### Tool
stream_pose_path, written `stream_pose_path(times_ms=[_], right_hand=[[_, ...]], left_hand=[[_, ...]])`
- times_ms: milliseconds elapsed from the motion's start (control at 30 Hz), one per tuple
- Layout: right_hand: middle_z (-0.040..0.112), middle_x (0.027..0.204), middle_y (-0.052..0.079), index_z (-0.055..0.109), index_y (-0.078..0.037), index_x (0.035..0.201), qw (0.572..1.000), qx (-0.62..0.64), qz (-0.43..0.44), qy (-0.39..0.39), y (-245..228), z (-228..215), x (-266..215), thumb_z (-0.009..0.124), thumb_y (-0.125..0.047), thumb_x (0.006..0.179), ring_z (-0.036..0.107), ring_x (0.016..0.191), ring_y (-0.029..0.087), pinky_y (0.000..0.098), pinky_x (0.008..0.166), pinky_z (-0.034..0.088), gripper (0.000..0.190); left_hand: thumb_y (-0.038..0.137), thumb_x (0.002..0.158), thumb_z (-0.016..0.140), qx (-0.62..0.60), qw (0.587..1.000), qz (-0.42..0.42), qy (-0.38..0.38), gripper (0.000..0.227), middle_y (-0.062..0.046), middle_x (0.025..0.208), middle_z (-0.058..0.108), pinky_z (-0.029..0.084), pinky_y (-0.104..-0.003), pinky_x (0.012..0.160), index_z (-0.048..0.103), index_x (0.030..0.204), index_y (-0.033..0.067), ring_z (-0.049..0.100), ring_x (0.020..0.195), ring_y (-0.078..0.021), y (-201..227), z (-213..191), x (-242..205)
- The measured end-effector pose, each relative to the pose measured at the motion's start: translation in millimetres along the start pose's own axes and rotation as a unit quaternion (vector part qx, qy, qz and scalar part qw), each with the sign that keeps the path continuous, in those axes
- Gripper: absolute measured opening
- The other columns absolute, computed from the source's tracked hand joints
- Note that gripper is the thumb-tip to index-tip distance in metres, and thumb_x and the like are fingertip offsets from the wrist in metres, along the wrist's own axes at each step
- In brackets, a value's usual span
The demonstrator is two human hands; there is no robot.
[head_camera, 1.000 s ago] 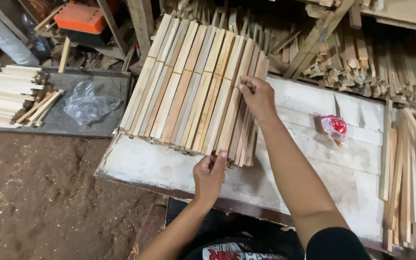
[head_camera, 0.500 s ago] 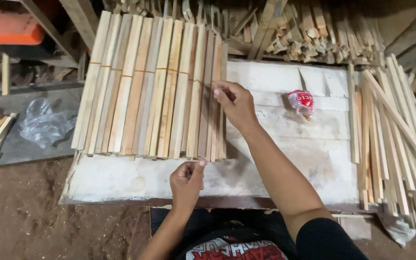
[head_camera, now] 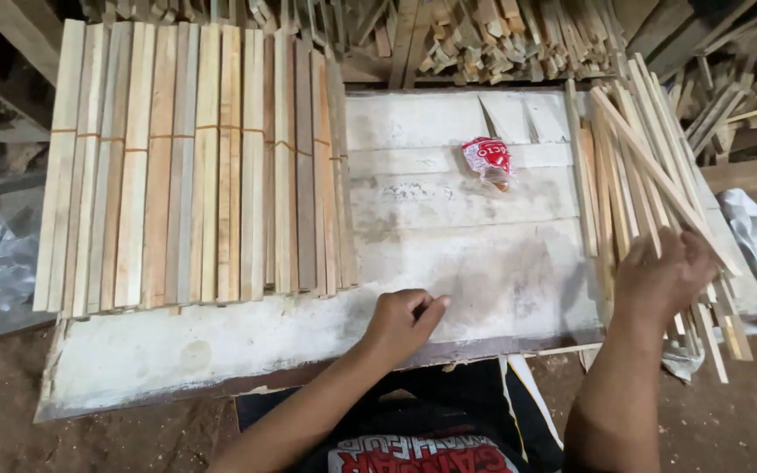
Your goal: Picking up thin wooden sticks from a pile and aligning them into a bundle secured by rubber bands.
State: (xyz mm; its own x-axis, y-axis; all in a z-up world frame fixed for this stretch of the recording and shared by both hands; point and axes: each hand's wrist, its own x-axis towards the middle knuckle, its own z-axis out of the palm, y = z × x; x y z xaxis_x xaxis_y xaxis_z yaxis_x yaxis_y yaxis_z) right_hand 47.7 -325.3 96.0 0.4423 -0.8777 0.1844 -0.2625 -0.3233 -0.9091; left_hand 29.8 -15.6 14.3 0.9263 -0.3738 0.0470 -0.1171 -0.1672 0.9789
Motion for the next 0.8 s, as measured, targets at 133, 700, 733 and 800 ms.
stream_pose_path(times_ms=[133, 700, 733, 800], right_hand=[[0.067, 0.132, 0.024, 0.084, 0.002, 0.114, 0.834, -0.367, -0.384, 0.150, 140, -28, 127, 0.092, -0.006, 0.096, 0.051, 0.118, 0.041, 0.0541, 0.081, 0.050, 0.022], [0.064, 0.077, 0.009, 0.075, -0.003, 0.110, 0.980, 0.051, -0.085, -0.174, 62, -33, -29, 0.079, -0.010, 0.096, 0.051, 0.073, 0.014, 0.0310, 0.065, 0.044, 0.016], [0.064, 0.077, 0.009, 0.075, -0.003, 0.110, 0.980, 0.050, -0.084, -0.175, 56, -25, -47, 0.079, -0.010, 0.096, 0.051, 0.073, 0.014, 0.0310, 0.065, 0.044, 0.016], [0.070, 0.086, 0.011, 0.075, 0.000, 0.110, 0.964, 0.124, -0.004, -0.235, 46, -14, -87, 0.075, -0.010, 0.095, 0.057, 0.084, 0.016, 0.0308, 0.079, 0.050, 0.018]], left_hand=[[0.034, 0.103, 0.063, 0.025, 0.995, -0.056, -0.079, 0.043, 0.002, 0.056, 0.044, 0.039, -0.030, 0.055, 0.051, 0.068, 0.0126, 0.041, 0.049, -0.0102, 18, 34, 40], [0.010, 0.097, 0.064, -0.131, 0.985, -0.065, -0.096, 0.025, -0.016, 0.085, 0.074, 0.059, -0.028, 0.069, 0.072, 0.118, -0.0013, 0.072, 0.077, -0.0176, 23, 71, 58], [0.010, 0.097, 0.064, -0.131, 0.985, -0.067, -0.096, 0.025, -0.016, 0.085, 0.074, 0.059, -0.028, 0.069, 0.072, 0.118, -0.0013, 0.072, 0.077, -0.0176, 19, 73, 62], [0.018, 0.097, 0.069, -0.176, 0.981, -0.075, -0.035, 0.033, -0.013, 0.105, 0.077, 0.064, -0.031, 0.074, 0.071, 0.129, 0.0081, 0.073, 0.084, -0.0150, 9, 78, 64]])
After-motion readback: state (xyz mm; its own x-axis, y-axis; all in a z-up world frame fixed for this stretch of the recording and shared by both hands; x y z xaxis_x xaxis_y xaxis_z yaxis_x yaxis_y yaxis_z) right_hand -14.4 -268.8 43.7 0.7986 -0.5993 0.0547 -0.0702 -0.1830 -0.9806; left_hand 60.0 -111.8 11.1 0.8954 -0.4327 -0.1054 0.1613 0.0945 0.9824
